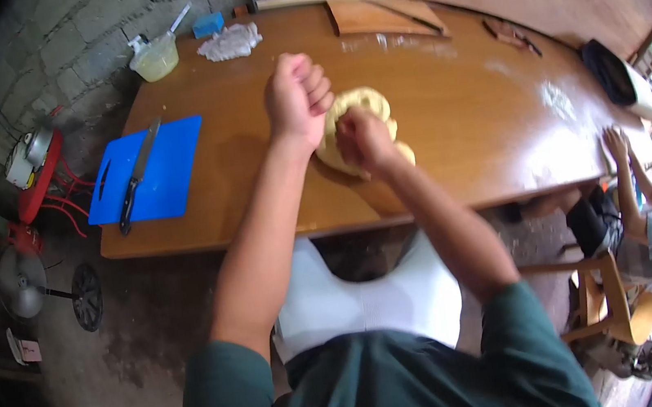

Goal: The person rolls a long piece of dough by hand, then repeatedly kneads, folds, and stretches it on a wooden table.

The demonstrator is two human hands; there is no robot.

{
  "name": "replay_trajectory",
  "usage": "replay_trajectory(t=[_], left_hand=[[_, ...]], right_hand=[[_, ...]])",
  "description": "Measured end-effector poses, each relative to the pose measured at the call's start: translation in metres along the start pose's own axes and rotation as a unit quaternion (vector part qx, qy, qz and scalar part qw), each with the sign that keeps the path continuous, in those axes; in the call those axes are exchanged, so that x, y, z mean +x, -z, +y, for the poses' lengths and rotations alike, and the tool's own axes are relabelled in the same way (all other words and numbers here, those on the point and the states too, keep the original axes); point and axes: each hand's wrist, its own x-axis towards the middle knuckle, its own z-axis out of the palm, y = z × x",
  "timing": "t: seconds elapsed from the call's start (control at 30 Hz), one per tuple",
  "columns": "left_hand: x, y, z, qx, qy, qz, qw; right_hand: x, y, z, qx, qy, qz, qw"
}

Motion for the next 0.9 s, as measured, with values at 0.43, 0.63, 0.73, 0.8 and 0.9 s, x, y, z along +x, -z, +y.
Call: replay_trajectory(t=[0.43,0.63,0.73,0.8,0.9], left_hand=[[-0.027,0.022,-0.105,0.207,0.183,0.113,0.954],[-0.019,-0.013,-0.051,0.033,0.099,0.073,0.992],[-0.027,-0.020,-0.046,0.059,0.068,0.021,0.996],[-0.032,0.023,-0.093,0.120,0.196,0.091,0.969],[-0.022,0.020,-0.079,0.049,0.198,0.127,0.971]], right_hand=[[-0.034,0.027,-0.114,0.147,-0.044,0.023,0.988],[-0.040,0.025,-0.054,0.052,-0.094,0.088,0.990],[-0.048,0.026,-0.058,0.073,-0.195,0.028,0.978],[-0.051,0.007,-0.120,0.123,-0.008,-0.008,0.992],[-0.061,0.011,-0.123,0.173,0.067,-0.010,0.983]])
